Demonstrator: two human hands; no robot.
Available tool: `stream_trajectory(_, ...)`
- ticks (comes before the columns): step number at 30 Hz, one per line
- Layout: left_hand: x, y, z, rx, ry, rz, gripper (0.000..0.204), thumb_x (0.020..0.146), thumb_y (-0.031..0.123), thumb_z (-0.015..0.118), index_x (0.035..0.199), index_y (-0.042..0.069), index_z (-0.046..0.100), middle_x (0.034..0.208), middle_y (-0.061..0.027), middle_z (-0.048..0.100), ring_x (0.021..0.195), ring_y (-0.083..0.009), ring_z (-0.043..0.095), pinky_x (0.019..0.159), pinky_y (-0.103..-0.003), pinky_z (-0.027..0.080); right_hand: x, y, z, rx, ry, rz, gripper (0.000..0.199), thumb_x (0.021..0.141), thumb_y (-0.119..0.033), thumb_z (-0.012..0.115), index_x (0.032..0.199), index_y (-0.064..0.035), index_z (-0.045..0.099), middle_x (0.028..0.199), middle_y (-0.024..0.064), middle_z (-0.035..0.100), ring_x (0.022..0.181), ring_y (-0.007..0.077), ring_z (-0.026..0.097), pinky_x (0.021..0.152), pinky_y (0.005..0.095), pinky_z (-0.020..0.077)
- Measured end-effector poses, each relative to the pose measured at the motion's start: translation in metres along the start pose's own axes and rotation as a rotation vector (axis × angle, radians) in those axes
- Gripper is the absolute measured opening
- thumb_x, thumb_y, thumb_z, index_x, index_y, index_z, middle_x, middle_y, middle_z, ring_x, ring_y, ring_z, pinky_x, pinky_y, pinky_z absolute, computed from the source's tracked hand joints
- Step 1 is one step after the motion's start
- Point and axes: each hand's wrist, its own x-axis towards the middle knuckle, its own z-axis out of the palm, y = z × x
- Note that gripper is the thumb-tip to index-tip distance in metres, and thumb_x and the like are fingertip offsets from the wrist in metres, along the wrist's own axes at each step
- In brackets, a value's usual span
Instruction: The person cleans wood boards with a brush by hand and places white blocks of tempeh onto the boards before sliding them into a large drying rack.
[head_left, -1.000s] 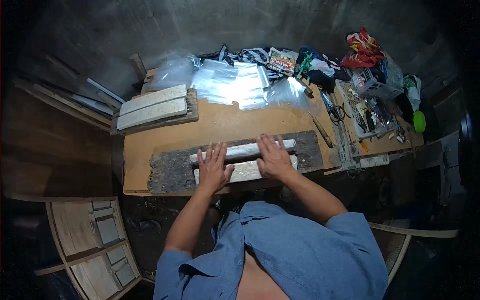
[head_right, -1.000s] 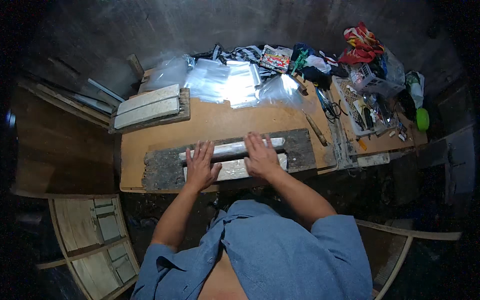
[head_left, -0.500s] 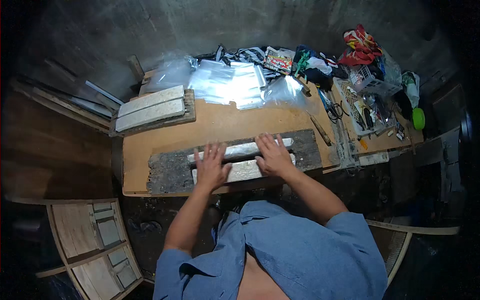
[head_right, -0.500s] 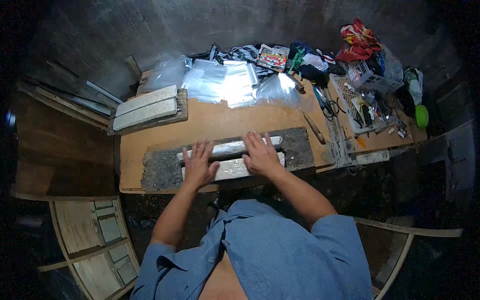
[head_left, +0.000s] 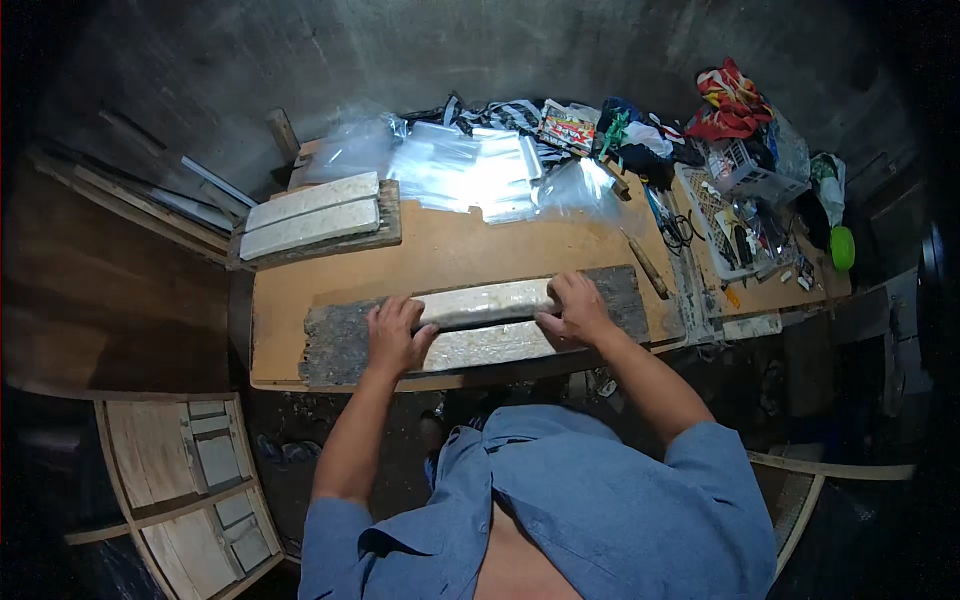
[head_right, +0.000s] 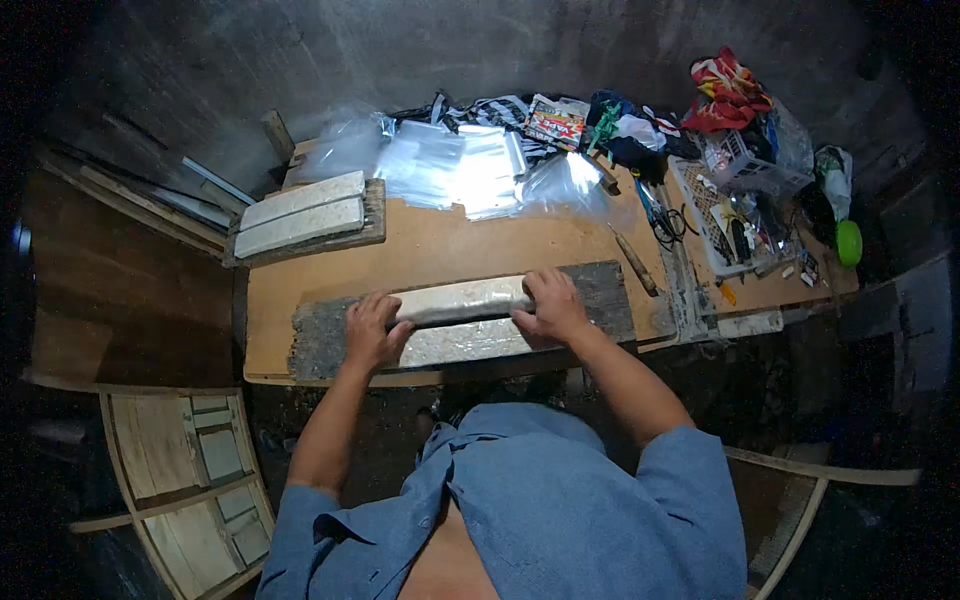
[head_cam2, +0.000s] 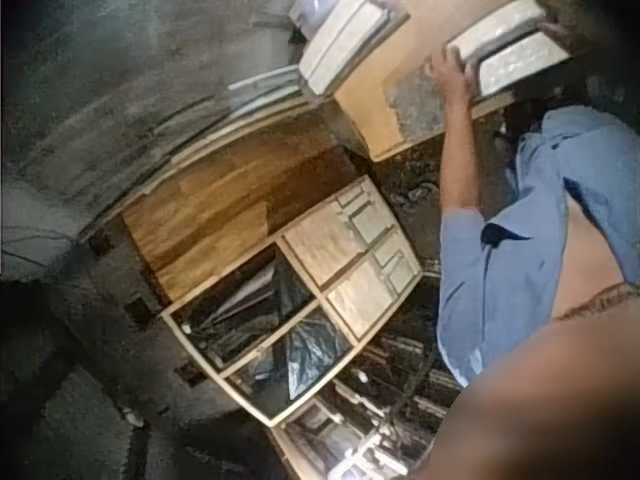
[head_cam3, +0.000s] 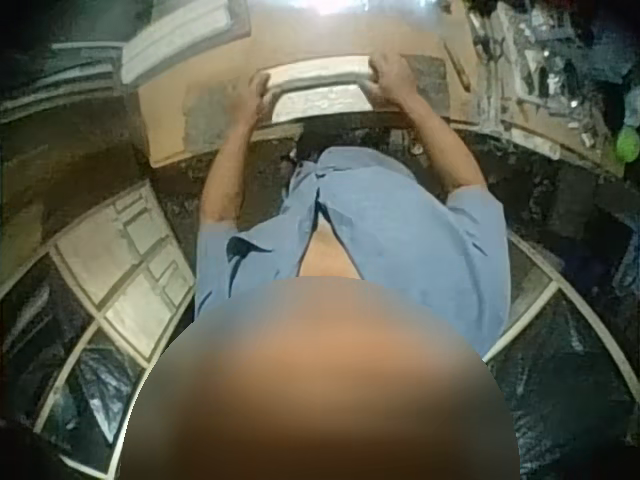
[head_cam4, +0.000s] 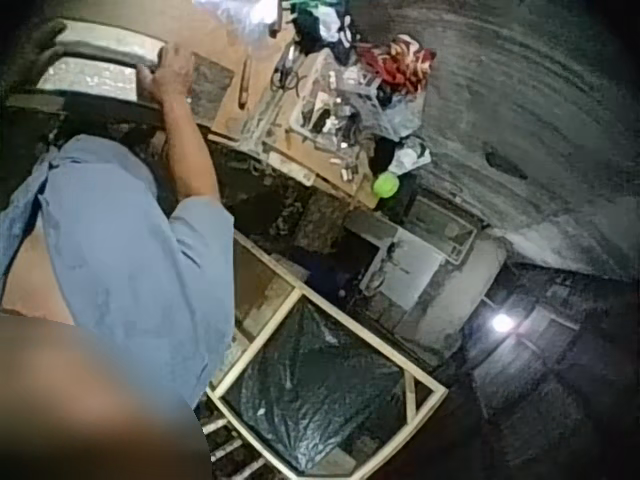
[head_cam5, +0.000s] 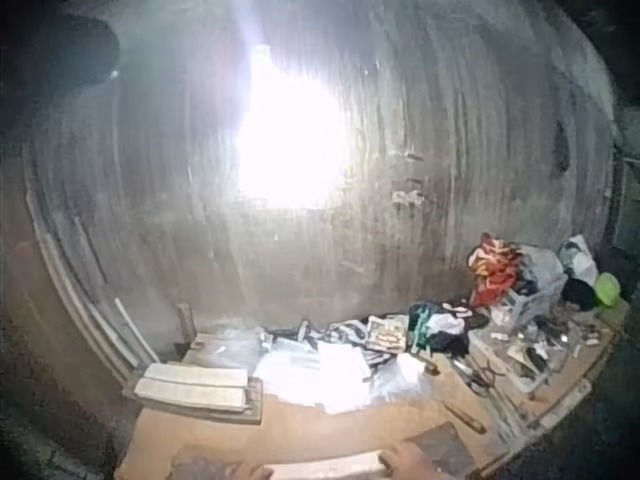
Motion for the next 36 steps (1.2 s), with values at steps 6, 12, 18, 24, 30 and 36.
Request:
stream_trajectory(6, 0.003, -0.001, 0.003, 0.026, -0.015, -0.075, 0.058, 0.074, 0.034, 0.078, 0.123, 0.011, 0.057, 0.138, -0.0118, 0.050, 0.135, -0.0310, 0.039, 0.108, -0.050, 0.027, -0.001, 0.005, 0.007, -0.109, 0.036, 0.017, 0.045, 0.067, -0.028, 0.080, 0.097, -0.0061, 0.055, 0.101, 0.0156, 0.055, 0.103, 0.0363, 0.052, 0.092, 0.0459, 0.0414)
stream_trajectory(12, 0.029, 0.027, 0.010, 0.121, -0.041, 0.036, 0.079, 0.070, 0.040, 0.081, 0.136, 0.014, 0.047, 0.143, -0.0118, 0.044, 0.138, -0.0321, 0.035, 0.109, -0.052, 0.028, 0.032, -0.022, 0.038, -0.049, 0.034, -0.096, 0.064, 0.065, -0.030, 0.082, 0.118, -0.0066, 0.054, 0.116, 0.0189, 0.056, 0.116, 0.0372, 0.049, 0.100, 0.0464, 0.0387)
stream_trajectory(18, 0.056, 0.048, 0.019, 0.157, -0.190, 0.137, 0.080, 0.069, 0.041, 0.082, 0.136, 0.017, 0.047, 0.132, -0.0087, 0.054, 0.128, -0.0281, 0.047, 0.105, -0.054, 0.031, 0.058, -0.038, 0.049, 0.012, -0.148, -0.179, 0.071, 0.066, -0.035, 0.083, 0.125, -0.0105, 0.052, 0.115, 0.0145, 0.059, 0.115, 0.0341, 0.052, 0.101, 0.0444, 0.0387)
stream_trajectory(24, 0.049, 0.027, -0.009, 0.180, -0.310, 0.029, 0.075, 0.069, 0.039, 0.082, 0.133, 0.016, 0.053, 0.126, -0.0075, 0.061, 0.121, -0.0274, 0.054, 0.104, -0.050, 0.033, 0.040, 0.006, 0.017, -0.069, -0.227, -0.083, 0.071, 0.066, -0.037, 0.084, 0.126, -0.0125, 0.056, 0.119, 0.0117, 0.061, 0.114, 0.0328, 0.054, 0.099, 0.0428, 0.0413)
stream_trajectory(30, 0.037, -0.005, -0.018, 0.237, -0.276, 0.012, 0.076, 0.068, 0.038, 0.083, 0.134, 0.017, 0.051, 0.128, -0.0067, 0.060, 0.125, -0.0249, 0.052, 0.105, -0.052, 0.033, 0.026, 0.036, -0.017, -0.102, -0.309, 0.001, 0.072, 0.066, -0.033, 0.084, 0.129, -0.0123, 0.055, 0.120, 0.0118, 0.059, 0.115, 0.0335, 0.053, 0.100, 0.0437, 0.0416)
stream_trajectory(36, 0.020, -0.026, -0.020, 0.193, -0.216, -0.020, 0.077, 0.069, 0.032, 0.082, 0.137, 0.016, 0.049, 0.138, -0.0092, 0.052, 0.131, -0.0280, 0.045, 0.107, -0.051, 0.033, 0.018, 0.043, -0.022, -0.148, -0.312, 0.016, 0.074, 0.067, -0.028, 0.083, 0.132, -0.0131, 0.051, 0.122, 0.0111, 0.059, 0.117, 0.0320, 0.054, 0.102, 0.0423, 0.0403)
